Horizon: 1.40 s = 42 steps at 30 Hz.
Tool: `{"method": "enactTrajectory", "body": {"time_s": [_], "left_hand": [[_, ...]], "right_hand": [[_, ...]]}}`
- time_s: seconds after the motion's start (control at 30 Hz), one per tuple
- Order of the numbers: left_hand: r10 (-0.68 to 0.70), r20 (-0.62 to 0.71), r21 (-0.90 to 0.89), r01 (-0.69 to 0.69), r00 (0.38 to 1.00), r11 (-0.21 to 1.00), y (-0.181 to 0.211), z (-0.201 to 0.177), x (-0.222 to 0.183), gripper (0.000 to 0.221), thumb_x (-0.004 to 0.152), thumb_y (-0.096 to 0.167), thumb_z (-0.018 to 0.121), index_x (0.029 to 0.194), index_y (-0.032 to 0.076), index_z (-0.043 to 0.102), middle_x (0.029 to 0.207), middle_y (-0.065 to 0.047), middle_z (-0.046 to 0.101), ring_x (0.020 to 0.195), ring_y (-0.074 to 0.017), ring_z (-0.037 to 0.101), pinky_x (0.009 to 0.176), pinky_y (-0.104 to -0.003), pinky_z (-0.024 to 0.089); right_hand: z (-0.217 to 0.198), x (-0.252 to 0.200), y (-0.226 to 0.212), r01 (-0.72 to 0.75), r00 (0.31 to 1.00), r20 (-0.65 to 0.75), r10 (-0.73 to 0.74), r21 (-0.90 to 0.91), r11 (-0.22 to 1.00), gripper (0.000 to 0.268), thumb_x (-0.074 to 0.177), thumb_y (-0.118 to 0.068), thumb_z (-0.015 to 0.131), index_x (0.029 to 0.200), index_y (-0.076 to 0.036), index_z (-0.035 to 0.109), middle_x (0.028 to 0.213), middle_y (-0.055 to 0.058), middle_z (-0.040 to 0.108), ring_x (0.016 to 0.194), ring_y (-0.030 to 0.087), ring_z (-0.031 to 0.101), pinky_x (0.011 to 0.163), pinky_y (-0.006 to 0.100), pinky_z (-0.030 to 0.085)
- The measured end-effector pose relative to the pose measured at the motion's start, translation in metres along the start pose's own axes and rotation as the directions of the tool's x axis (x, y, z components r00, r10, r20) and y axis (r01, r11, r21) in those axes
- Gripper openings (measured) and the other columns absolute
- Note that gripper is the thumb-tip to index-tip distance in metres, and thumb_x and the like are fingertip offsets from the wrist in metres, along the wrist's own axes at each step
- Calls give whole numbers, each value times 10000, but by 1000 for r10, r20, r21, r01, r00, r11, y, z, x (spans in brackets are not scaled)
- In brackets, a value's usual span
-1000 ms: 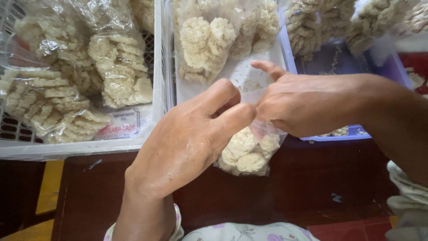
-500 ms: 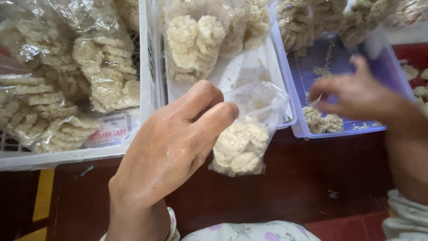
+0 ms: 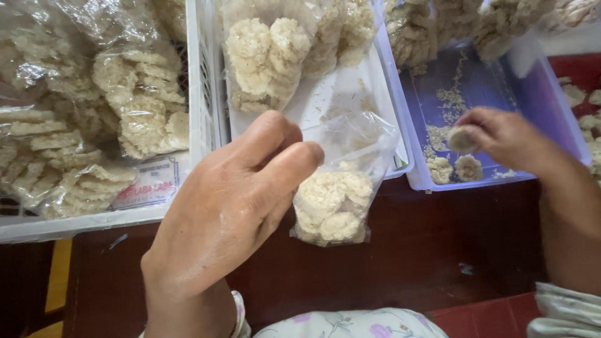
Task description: The person places small, light-colored food items into a clear plastic bag from a purple container. They arrange the items inside the bag and then tie the bag closed. The person continues to add more items to the bag from the container.
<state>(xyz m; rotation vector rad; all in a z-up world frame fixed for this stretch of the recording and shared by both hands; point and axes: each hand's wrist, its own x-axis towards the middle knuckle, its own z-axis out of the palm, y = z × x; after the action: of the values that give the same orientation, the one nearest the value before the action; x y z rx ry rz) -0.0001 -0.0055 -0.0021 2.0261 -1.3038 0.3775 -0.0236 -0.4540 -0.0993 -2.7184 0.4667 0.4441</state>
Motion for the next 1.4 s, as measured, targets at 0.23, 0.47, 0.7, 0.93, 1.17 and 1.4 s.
{"method": "enactTrajectory", "body": {"time_s": [0.23,0.47,0.7,0.93,1.17,1.4], "left_hand": [[2,-9,-21,-3,1000,1000,4,3,3,182,1067,-126,451,991,25,519,989,-117,435,646,-237,416,482,-353,383],[0,5,-18,0,1000,1000,8,1,2,116,1086,-54,473,1038,42,518,1008,-118,448,647,-243,443,475,-365,372],[66,22,-51,-64,998,997,10,0,3,274,959,-219,592,999,24,471,1001,-136,447,727,-241,438,566,-368,405],[38,49,-21,-37,998,999,8,0,2,318,911,-251,551,1028,35,476,1006,-119,433,725,-232,433,516,-374,376],[2,38,-35,-1,999,999,8,-1,1,297,933,-230,492,999,58,475,1007,-114,413,648,-242,355,466,-360,318],[10,2,3,-10,1000,1000,6,4,1,266,977,-226,479,1049,28,510,1037,-149,470,685,-248,434,471,-338,327]], "right_hand": [[-53,-56,-87,739,671,-433,-602,316,595,226,1120,98,496,1344,131,493,1285,296,621,1026,322,696,893,325,599],[-63,-95,-222,905,416,-90,-905,-50,422,214,911,-112,681,1088,-1,727,975,126,777,843,203,758,727,300,628],[-16,-70,-227,887,413,22,-911,-235,396,109,943,-149,657,1037,-104,688,814,26,669,627,201,634,541,370,530],[-32,-74,-227,846,371,208,-905,-478,237,251,876,-139,573,795,-304,743,743,-124,734,465,213,649,1057,539,309],[-62,-84,-173,918,396,-32,-918,-5,397,209,956,-125,599,1071,-173,767,932,-62,787,795,92,721,1228,546,197],[-25,-28,-46,179,984,69,-166,-452,874,324,970,-373,544,1253,-243,633,1240,-3,705,1019,188,735,894,354,607]]}}
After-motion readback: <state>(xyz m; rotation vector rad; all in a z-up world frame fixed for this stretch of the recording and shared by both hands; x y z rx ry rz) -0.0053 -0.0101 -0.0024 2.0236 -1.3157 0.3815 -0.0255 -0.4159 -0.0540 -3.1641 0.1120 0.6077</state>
